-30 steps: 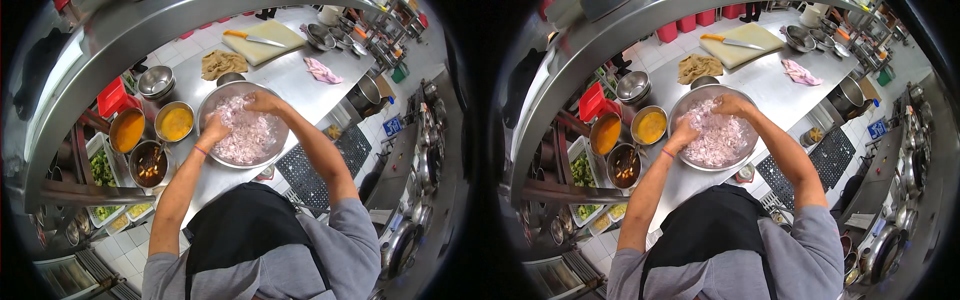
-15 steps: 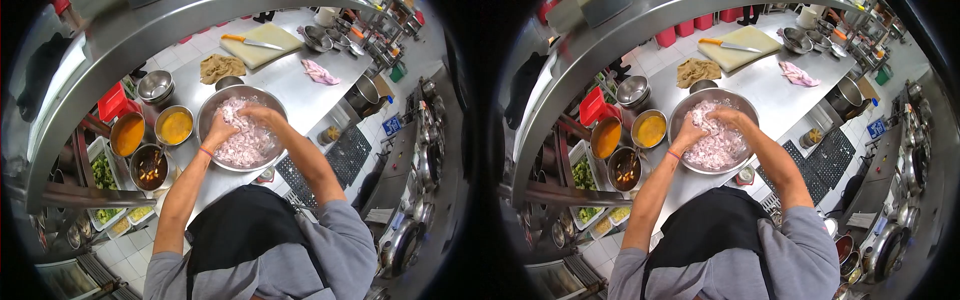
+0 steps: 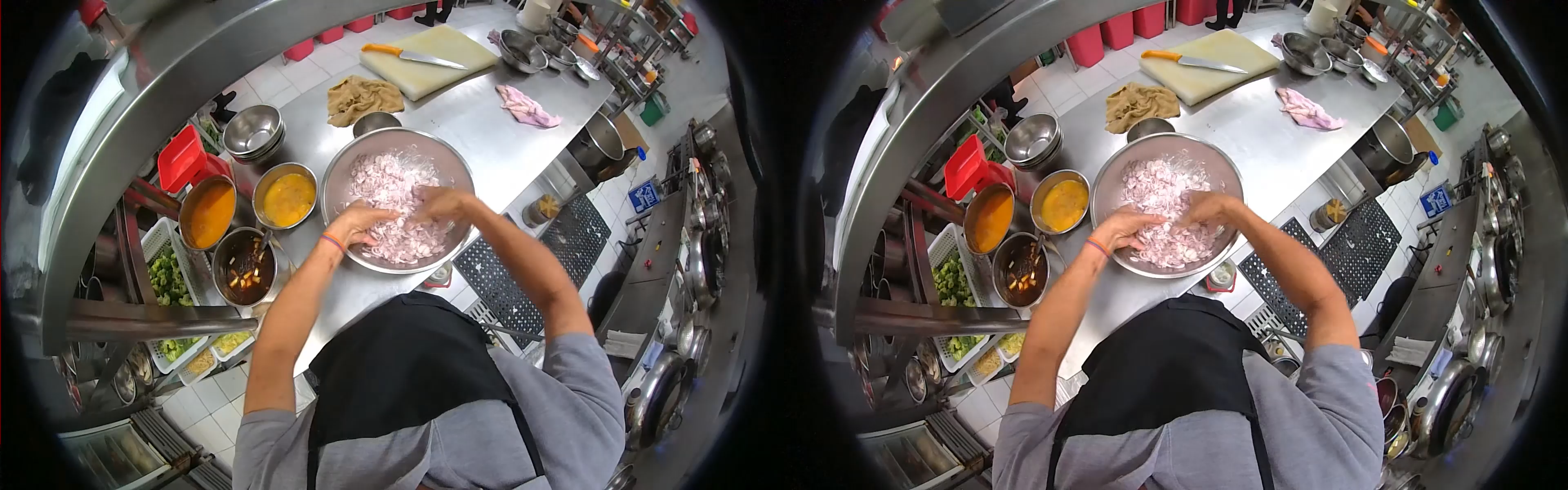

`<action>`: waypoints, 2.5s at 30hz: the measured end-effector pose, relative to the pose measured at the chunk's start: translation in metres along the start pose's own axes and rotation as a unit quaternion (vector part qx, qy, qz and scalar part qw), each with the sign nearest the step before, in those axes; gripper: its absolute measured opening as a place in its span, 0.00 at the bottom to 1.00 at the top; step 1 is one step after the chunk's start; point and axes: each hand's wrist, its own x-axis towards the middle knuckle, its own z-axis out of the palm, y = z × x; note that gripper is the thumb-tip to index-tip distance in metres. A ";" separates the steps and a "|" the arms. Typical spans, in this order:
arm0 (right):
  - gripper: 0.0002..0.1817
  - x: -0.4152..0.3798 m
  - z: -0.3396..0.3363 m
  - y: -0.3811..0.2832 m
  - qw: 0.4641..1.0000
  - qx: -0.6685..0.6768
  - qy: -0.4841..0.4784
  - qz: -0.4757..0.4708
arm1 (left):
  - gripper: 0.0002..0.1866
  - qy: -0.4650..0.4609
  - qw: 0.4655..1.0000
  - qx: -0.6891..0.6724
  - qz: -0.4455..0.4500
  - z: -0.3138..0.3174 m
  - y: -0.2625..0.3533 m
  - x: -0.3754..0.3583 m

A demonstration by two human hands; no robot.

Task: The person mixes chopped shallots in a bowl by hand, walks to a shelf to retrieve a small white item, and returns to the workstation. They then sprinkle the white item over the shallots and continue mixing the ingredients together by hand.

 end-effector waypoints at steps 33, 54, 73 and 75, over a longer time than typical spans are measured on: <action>0.40 0.085 -0.025 -0.024 0.978 0.085 0.177 -0.067 | 0.30 0.145 0.983 -0.107 0.029 -0.012 0.031 0.044; 0.47 0.005 -0.035 0.015 0.995 0.096 -0.021 0.000 | 0.33 -0.023 1.000 -0.003 -0.020 -0.021 0.011 -0.025; 0.19 -0.013 -0.014 -0.029 0.896 -0.237 0.289 -0.239 | 0.23 0.162 0.913 0.201 0.317 0.003 0.034 0.001; 0.19 -0.025 -0.007 -0.039 0.877 -0.275 0.322 -0.227 | 0.23 0.198 0.903 0.216 0.314 -0.002 0.027 0.016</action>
